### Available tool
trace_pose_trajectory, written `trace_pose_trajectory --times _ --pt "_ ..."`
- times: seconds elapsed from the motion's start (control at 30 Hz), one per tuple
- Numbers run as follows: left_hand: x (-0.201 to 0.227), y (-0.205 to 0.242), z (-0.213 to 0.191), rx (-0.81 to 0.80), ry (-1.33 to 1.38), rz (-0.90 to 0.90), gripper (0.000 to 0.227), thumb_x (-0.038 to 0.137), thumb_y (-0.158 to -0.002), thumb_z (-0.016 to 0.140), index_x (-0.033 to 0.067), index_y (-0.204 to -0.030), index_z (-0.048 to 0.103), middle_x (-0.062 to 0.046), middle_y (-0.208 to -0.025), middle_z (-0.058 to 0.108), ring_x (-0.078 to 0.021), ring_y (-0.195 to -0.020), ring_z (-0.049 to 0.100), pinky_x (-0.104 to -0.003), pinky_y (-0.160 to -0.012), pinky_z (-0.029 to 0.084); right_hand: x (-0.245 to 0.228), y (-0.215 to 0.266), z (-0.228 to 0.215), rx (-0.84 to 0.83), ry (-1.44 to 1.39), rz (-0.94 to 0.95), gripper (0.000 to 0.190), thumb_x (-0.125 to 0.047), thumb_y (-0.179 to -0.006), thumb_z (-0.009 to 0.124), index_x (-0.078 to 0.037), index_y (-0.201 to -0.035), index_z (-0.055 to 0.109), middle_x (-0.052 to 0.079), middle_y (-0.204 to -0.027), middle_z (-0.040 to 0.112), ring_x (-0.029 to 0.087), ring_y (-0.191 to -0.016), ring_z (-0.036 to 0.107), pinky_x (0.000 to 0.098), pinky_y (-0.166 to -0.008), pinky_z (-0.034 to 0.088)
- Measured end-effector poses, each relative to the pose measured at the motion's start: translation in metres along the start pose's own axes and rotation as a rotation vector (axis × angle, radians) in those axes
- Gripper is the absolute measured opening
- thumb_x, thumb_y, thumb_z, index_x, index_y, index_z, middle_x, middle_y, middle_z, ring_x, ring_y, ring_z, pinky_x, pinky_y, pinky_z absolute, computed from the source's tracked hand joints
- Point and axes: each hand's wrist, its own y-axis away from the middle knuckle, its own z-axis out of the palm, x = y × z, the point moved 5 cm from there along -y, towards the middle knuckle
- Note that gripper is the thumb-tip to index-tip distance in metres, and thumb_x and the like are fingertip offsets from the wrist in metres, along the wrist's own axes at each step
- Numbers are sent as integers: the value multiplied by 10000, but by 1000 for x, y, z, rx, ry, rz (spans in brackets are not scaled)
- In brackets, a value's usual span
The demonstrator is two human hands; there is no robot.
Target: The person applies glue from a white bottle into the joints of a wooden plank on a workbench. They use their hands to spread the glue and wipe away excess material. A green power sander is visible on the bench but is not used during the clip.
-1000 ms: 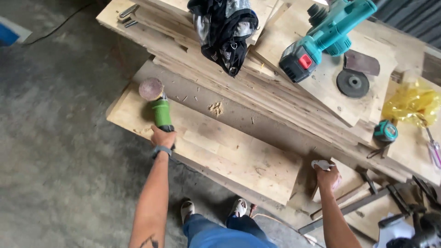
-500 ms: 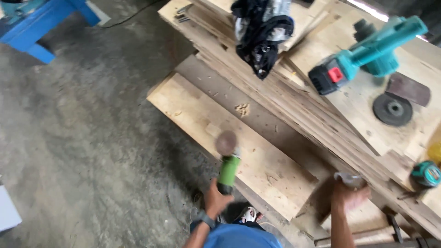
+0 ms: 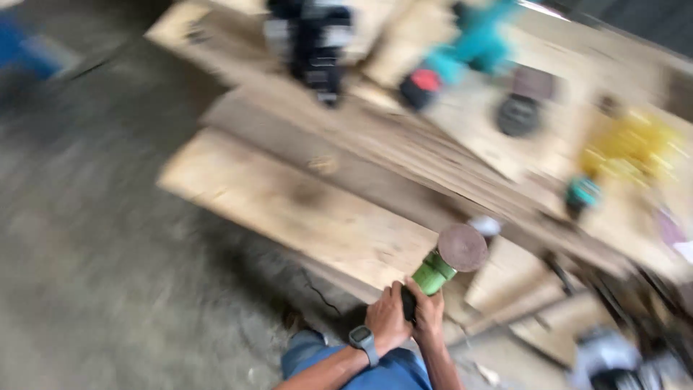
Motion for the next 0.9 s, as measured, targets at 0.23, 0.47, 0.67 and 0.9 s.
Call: trace_pose_trajectory --times 0.23,0.47,0.67,0.9 --pt "-28 -9 111 -571 869 -152 662 220 -796 819 181 -1375 499 56 -1138 695 -50 -1008 635 -226 -921 491 20 -88 -213 301 46 -197 113 -71 -674 769 -40 -780 748 102 -798 694 204 -706 641 317 -634 515" --pt "-86 -45 182 -369 1323 -744 458 559 -844 704 144 -892 514 -46 -807 464 -162 -627 421 -337 -662 393 -29 -123 -294 331 -17 -80 450 -95 -687 726 -39 -1093 542 118 -888 572 250 -655 567 392 -550 503" --pt "-77 -58 207 64 1457 -768 350 290 -1000 664 76 -784 490 -69 -649 450 -185 -537 466 -347 -521 390 -11 -157 -319 399 -130 -106 227 -88 -726 735 -81 -911 603 38 -748 556 182 -606 552 338 -540 492" --pt "-139 11 169 88 1312 -977 386 230 -816 851 -98 -885 660 -232 -813 705 -308 -633 722 -337 -576 635 39 -191 -349 187 186 -330 200 69 -813 635 -100 -868 726 81 -1055 586 237 -881 643 341 -693 527"
